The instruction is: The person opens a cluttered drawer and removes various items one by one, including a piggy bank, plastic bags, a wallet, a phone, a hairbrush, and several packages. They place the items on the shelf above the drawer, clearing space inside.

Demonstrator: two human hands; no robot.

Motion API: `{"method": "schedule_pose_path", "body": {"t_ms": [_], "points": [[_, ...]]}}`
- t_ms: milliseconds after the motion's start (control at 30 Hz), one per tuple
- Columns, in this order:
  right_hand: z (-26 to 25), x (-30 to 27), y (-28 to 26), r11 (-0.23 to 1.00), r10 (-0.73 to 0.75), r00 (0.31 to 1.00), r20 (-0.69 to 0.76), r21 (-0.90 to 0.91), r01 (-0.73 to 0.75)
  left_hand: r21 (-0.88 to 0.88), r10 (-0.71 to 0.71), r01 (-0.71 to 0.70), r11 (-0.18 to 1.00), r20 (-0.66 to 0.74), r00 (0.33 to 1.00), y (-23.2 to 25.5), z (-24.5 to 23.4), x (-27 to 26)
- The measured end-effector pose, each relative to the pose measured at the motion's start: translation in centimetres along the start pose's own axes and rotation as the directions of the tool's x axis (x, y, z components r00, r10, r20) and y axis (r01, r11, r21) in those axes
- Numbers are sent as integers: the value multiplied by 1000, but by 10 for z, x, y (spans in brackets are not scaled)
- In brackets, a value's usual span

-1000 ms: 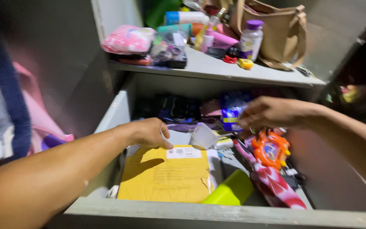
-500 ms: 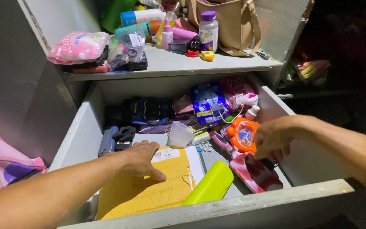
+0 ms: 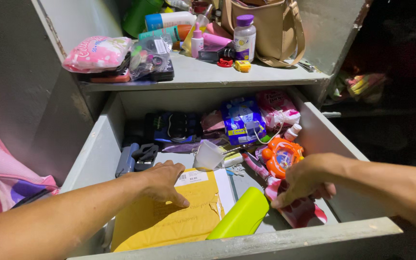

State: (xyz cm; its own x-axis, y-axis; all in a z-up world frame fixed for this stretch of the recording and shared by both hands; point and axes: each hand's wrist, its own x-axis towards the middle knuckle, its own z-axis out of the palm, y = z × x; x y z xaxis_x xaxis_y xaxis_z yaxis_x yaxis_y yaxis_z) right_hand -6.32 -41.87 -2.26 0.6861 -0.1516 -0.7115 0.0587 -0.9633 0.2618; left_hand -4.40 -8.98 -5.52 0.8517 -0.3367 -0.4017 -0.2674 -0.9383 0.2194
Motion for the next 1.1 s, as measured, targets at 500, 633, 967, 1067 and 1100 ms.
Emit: {"method": "schedule_pose_path", "body": {"t_ms": [500,633,967,1067,1100], "points": [[5,39,6,968,23,996,81,247,-43,2,49,-48,999,-12,999,-9,-6,-1],[-5,57,32,937,-99,962,254,349,5,-9,34,-34,999,-10,999,-8,-6,-2],[-18,7,42,930,-171,982,75,342,136,4,-20,20,1000,3,1000,1,-9,-11],[-15,-1,32,945,-206,975,77,274,178,-5,1,-1,1000,-15,1000,-3,-5,-2],[-13,-3,29,949,-223,973,63,242,202,-22,9,-10,1000,-34,999,-6,-3,3]]}}
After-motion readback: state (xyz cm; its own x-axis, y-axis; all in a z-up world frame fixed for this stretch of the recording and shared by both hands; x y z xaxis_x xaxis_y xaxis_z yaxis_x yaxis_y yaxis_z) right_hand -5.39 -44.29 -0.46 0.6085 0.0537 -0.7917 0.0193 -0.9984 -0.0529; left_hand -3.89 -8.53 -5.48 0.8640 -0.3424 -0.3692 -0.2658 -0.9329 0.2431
